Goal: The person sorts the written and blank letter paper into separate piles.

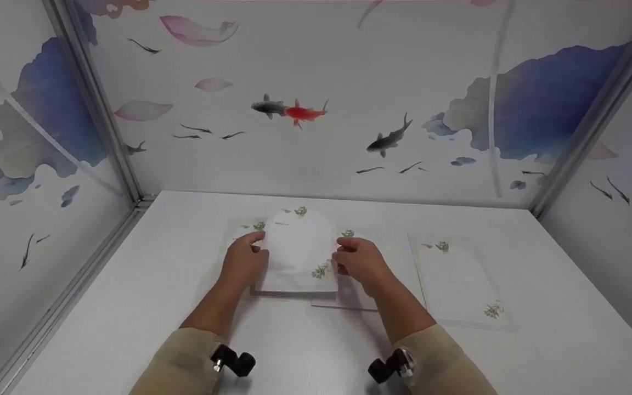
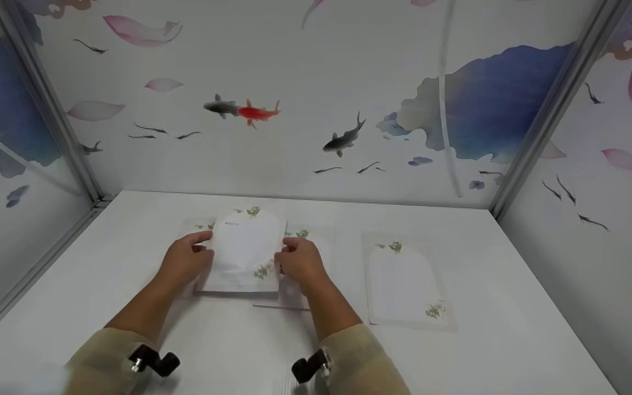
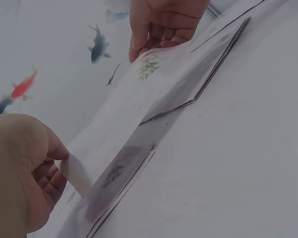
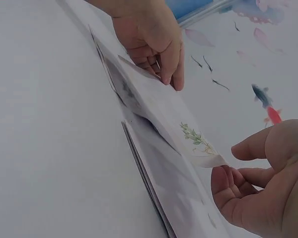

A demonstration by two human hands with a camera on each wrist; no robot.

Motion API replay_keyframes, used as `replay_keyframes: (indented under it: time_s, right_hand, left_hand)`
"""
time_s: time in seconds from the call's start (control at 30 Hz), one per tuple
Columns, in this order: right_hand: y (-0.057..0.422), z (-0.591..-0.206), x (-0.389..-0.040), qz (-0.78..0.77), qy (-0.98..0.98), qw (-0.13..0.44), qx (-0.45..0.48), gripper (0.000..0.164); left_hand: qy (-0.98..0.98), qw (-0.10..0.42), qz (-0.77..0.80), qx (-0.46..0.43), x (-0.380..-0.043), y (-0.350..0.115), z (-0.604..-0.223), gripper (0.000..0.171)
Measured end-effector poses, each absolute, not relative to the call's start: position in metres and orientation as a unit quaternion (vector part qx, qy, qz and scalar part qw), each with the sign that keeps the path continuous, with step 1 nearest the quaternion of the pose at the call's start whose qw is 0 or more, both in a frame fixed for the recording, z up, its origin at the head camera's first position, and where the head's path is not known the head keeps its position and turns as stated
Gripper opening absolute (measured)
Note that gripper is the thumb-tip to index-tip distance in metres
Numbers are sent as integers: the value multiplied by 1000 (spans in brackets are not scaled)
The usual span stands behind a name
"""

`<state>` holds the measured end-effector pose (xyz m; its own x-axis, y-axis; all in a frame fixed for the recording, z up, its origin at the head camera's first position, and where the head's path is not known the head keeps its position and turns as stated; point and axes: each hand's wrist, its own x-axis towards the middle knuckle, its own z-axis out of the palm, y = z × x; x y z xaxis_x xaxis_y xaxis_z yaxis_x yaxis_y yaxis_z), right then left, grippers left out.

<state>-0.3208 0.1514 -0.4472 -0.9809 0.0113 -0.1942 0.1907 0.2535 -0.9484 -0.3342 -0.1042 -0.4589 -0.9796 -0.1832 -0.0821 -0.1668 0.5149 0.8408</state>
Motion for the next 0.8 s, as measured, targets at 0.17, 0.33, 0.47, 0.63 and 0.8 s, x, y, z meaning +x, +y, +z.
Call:
replay_keyframes:
  time_s: [0.17, 0.33, 0.47, 0.63, 0.8]
  right_hand:
    - [121, -446, -321, -625, 774, 84, 55, 49]
    - [98, -447, -319, -643, 760, 95, 23, 51]
    - [86, -449, -316, -636, 763, 113, -5, 52]
    - [77, -454, -313, -603, 786, 134, -36, 57]
    - [75, -462, -313, -556, 816, 150, -57, 61]
  left_hand:
    - [-867, 7, -486, 110, -333, -134, -458, 54]
    - [-866, 7, -484, 125, -337, -160, -460, 55]
    - [-868, 10, -475, 143, -339, -173, -461, 56]
    - [-881, 5, -447, 153, -339, -177, -464, 58]
    - [-900, -3, -412, 142, -333, -173, -470, 63]
